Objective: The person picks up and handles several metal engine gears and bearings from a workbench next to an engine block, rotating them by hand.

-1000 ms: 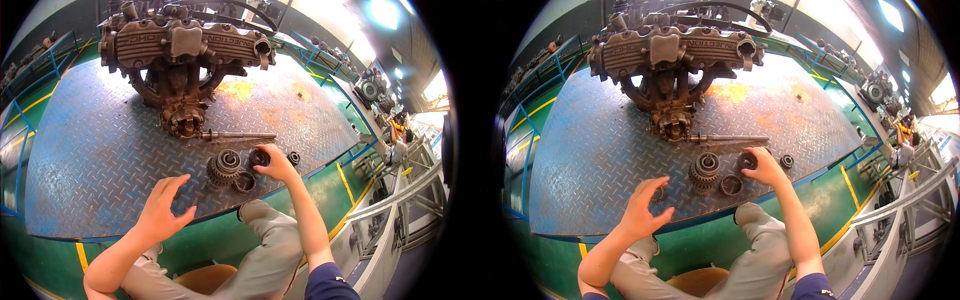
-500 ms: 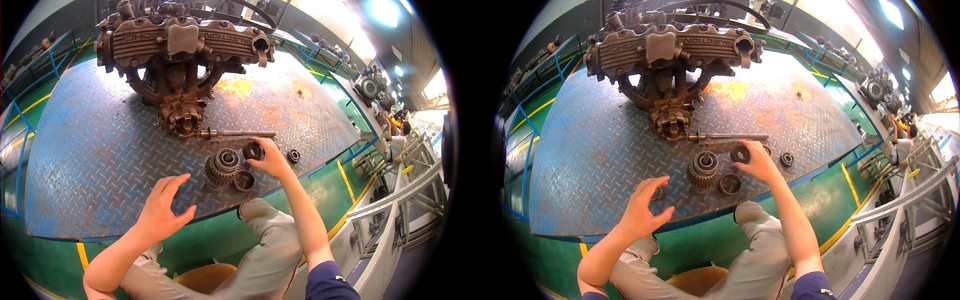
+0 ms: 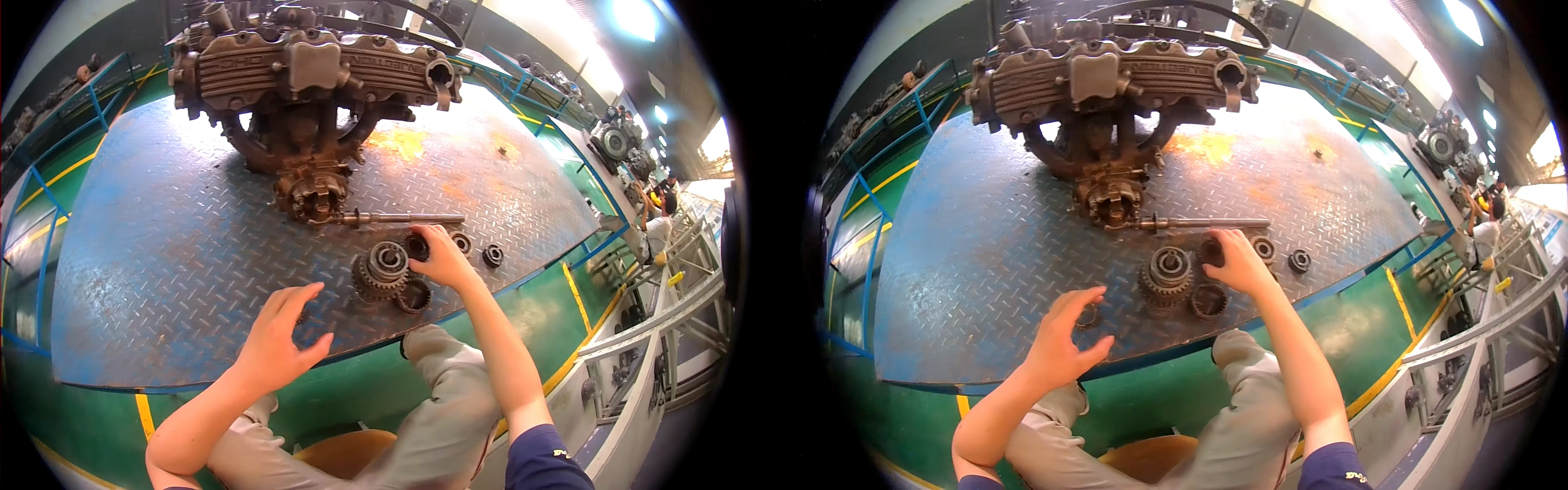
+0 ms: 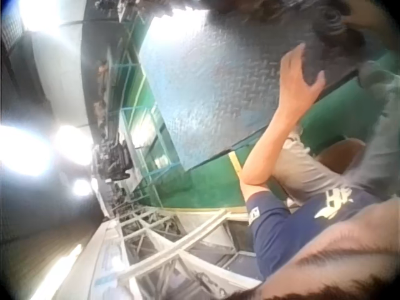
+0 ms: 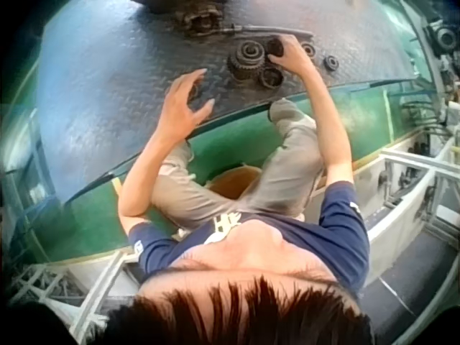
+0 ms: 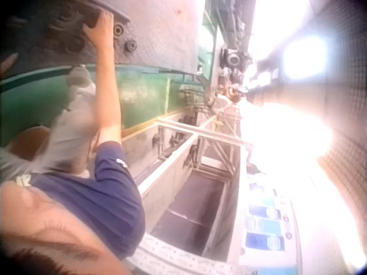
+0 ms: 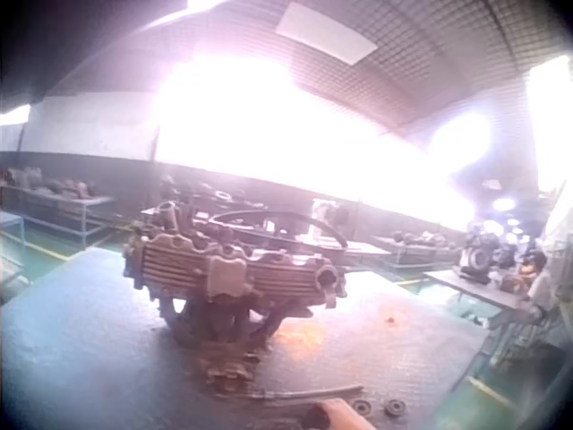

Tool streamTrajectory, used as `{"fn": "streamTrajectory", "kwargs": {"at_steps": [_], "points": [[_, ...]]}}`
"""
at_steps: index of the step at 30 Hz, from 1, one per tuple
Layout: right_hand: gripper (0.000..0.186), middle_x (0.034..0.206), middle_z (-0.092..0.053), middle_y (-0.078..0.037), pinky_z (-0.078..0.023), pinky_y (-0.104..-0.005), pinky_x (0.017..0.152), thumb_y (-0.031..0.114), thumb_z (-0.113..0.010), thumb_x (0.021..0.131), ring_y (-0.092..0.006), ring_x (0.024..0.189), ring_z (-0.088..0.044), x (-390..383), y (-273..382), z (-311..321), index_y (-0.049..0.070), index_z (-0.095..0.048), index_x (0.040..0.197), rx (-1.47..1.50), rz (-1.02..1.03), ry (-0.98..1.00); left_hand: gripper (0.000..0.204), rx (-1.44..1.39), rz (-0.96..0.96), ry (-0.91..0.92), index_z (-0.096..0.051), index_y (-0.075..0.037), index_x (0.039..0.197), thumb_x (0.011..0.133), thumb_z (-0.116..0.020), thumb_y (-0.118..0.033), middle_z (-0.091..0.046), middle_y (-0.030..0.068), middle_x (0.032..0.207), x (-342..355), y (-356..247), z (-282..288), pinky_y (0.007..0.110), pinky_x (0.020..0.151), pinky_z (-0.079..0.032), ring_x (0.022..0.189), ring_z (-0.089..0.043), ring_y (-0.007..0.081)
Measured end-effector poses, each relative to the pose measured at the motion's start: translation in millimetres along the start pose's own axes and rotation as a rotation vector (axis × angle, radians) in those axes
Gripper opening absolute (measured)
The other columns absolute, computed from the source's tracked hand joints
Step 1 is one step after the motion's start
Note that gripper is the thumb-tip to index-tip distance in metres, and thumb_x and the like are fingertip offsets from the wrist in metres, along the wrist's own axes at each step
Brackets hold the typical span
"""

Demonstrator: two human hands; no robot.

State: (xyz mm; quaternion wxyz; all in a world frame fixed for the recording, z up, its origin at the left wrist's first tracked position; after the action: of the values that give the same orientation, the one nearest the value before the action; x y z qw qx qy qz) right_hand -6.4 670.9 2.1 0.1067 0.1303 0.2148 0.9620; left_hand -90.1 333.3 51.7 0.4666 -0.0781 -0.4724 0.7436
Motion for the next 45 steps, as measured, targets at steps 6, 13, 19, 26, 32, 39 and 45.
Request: {"fn": "streamTrajectory", "kwargs": {"at_steps": [6, 13, 19, 26, 32, 39, 45], "points": [[0.076, 0.13, -0.057, -0.019, -0.037, -0.0424, 0.112, 0.022, -0.077, 0.074, -0.0356, 0.129, -0.046, -6, 15, 5, 0.002, -0.048, 0.141, -0.07, 0.039, -0.033, 0.065, -0.008, -0.026, 0.002, -0.055, -0.006, 0.136, 0.075, -0.078, -0.011, -0.061, 0.0164, 0.123, 0, 2, -1, 0.039, 0.1, -0.046, 0.115, -0.059, 0.0329], [0.069, 0.138, -0.058, -0.012, -0.034, -0.04, 0.114, 0.019, -0.076, 0.078, -0.0247, 0.133, -0.05, -18, 67, 30, 0.004, -0.05, 0.141, 0.736, 0.09, 0.02, 0.065, 0.031, -0.037, 0.022, -0.053, -0.004, 0.136, 0.077, -0.078, -0.014, -0.06, 0.0171, 0.125, 2, 4, -2, 0.041, 0.1, -0.045, 0.116, -0.057, 0.0348], [0.06, 0.122, -0.066, -0.013, -0.046, -0.0331, 0.101, 0.017, -0.084, 0.075, -0.0219, 0.114, -0.062, -18, 102, 17, 0.001, -0.06, 0.128, 0.62, 0.021, -0.001, 0.065, 0.038, -0.043, 0.022, -0.051, -0.004, 0.137, 0.079, -0.078, -0.016, -0.056, 0.018, 0.129, 12, 3, -14, 0.042, 0.104, -0.043, 0.12, -0.053, 0.0356], [0.055, 0.114, -0.069, -0.012, -0.048, -0.0336, 0.098, 0.015, -0.085, 0.073, -0.0202, 0.108, -0.064, -15, 104, 13, 0.0, -0.063, 0.121, 0.627, 0.111, -0.131, 0.074, -0.002, -0.121, -0.062, -0.045, -0.001, 0.141, 0.078, -0.08, -0.019, -0.05, 0.0208, 0.137, 35, -7, -44, 0.042, 0.109, -0.039, 0.128, -0.047, 0.0372], [0.052, 0.112, -0.067, -0.01, -0.049, -0.0315, 0.094, 0.01, -0.084, 0.073, -0.0183, 0.105, -0.063, -19, 107, 23, -0.001, -0.062, 0.118, 0.72, 0.191, -0.463, 0.076, -0.011, -0.106, -0.156, -0.046, 0.001, 0.139, 0.077, -0.082, -0.022, -0.051, 0.0206, 0.136, 55, -10, -57, 0.043, 0.109, -0.039, 0.129, -0.047, 0.0371], [0.049, 0.106, -0.068, -0.011, -0.049, -0.0307, 0.091, 0.016, -0.083, 0.078, -0.0166, 0.103, -0.064, -18, 61, 25, -0.003, -0.063, 0.118, 0.696, -0.06, -0.692, 0.074, 0.015, -0.052, -0.126, -0.051, 0.002, 0.134, 0.073, -0.084, -0.025, -0.055, 0.0194, 0.131, 70, -7, -73, 0.042, 0.106, -0.041, 0.123, -0.051, 0.0361], [0.058, 0.108, -0.07, -0.019, -0.05, -0.0397, 0.093, 0.033, -0.086, 0.072, -0.0342, 0.103, -0.066, -15, -2, 10, -0.004, -0.066, 0.113, 0.185, -0.262, -0.445, 0.069, 0.097, -0.048, -0.146, -0.055, 0.002, 0.127, 0.07, -0.084, -0.025, -0.059, 0.0181, 0.125, 76, -12, -77, 0.041, 0.105, -0.042, 0.121, -0.052, 0.0354]]}}
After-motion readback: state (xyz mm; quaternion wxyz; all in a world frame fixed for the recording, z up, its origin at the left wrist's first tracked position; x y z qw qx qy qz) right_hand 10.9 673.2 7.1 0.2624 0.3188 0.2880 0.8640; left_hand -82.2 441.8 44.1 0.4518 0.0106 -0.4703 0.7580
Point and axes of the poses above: each hand's wrist, its own x-axis towards the middle knuckle, its own z-axis out of the back of the hand, y = z × x, the point moved 3 cm from there along x, towards the middle knuckle
